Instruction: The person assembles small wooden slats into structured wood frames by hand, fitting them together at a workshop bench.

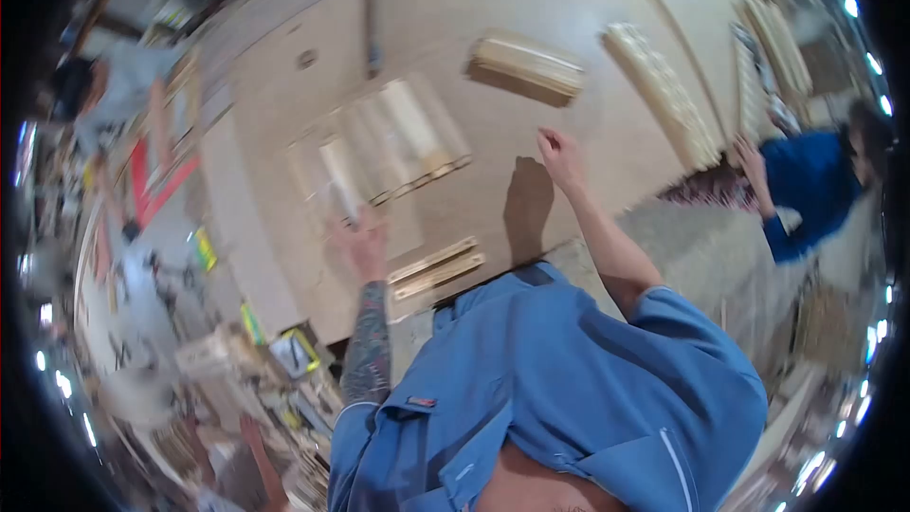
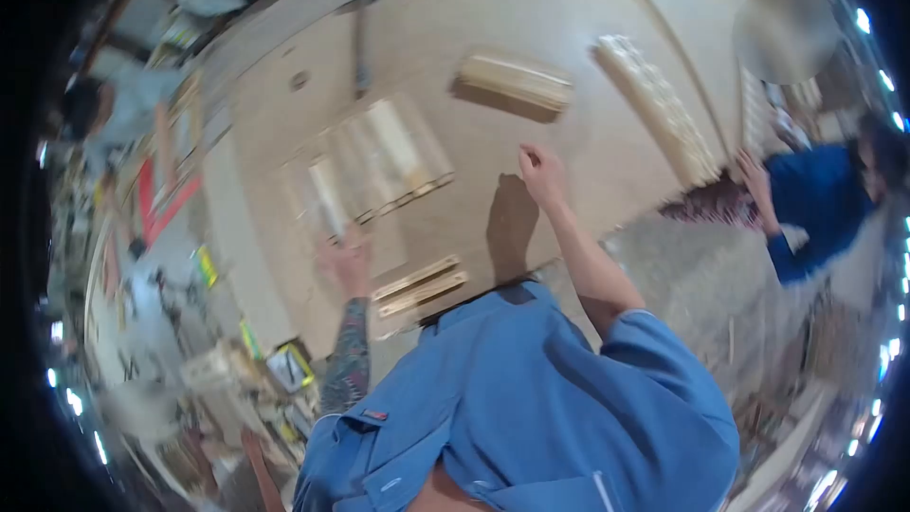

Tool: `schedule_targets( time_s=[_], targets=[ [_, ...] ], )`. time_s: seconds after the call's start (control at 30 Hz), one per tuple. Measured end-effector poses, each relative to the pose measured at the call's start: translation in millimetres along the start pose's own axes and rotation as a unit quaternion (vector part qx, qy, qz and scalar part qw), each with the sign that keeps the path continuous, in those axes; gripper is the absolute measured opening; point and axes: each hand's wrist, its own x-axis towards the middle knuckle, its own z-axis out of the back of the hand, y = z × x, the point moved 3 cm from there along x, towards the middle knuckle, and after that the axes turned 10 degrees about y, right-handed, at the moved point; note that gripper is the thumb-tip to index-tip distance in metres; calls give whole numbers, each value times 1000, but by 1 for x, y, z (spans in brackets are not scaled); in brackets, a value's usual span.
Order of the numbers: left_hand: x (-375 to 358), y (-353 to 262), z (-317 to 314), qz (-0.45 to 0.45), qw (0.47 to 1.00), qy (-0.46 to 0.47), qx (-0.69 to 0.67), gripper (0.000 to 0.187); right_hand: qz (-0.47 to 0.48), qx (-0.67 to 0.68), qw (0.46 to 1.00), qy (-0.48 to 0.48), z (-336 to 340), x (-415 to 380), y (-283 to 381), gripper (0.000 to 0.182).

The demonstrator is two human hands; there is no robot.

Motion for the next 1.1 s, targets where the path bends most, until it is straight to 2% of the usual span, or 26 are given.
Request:
schedule_targets(
  time_s=[0.07,0.13,0.2,0.23,0.3,0.37,0.4,0.43,0.47,0.57,0.6,0.7,0.83,0.93,1.0,1.03,1.1],
  targets=[
    [33,3,1,-3,999,5,47,64,-63,-35,992,-100,61,13,-20,32],
    [55,-2,15,-9,998,18,59,66,-87,-140,964,-208,133,19,-49,41],
    [58,-11,20,0,995,37,88,72,-138,-296,904,-275,194,11,-83,61],
    [50,-23,23,-14,995,41,87,72,-149,-297,900,-283,216,1,-91,61],
    [35,-51,29,-13,999,-4,35,75,-337,-327,836,-285,258,-20,-115,74],
    [24,-100,21,-47,998,14,44,72,-361,-308,832,-287,274,-37,-149,79],
    [13,-126,19,-70,996,27,54,70,-332,-292,852,-280,275,-41,-161,79],
    [5,-168,30,-92,994,62,7,66,-299,-276,872,-273,276,-43,-170,79],
    [-1,-214,42,-113,988,98,-38,63,-264,-297,867,-299,271,-46,-175,81],
    [-12,-310,26,-226,965,96,-88,60,-246,-282,877,-302,264,-53,-183,83],
    [-12,-335,16,-265,955,94,-97,60,-268,-278,876,-288,263,-54,-184,86],
    [-15,-399,3,-303,938,120,-115,59,-259,-263,872,-322,267,-53,-185,87],
    [-28,-438,-7,-347,911,161,-152,56,-287,-228,856,-364,276,-56,-193,88],
    [-31,-448,-18,-345,907,187,-154,56,-257,-237,853,-387,272,-55,-186,84],
    [-29,-456,-23,-331,909,199,-155,55,-168,-252,893,-332,258,-58,-171,78],
    [-26,-462,-25,-322,910,205,-163,57,-162,-251,896,-329,255,-55,-168,78],
    [-15,-480,-30,-305,914,205,-173,60,-97,-174,921,-336,246,-48,-161,63]
  ],
)
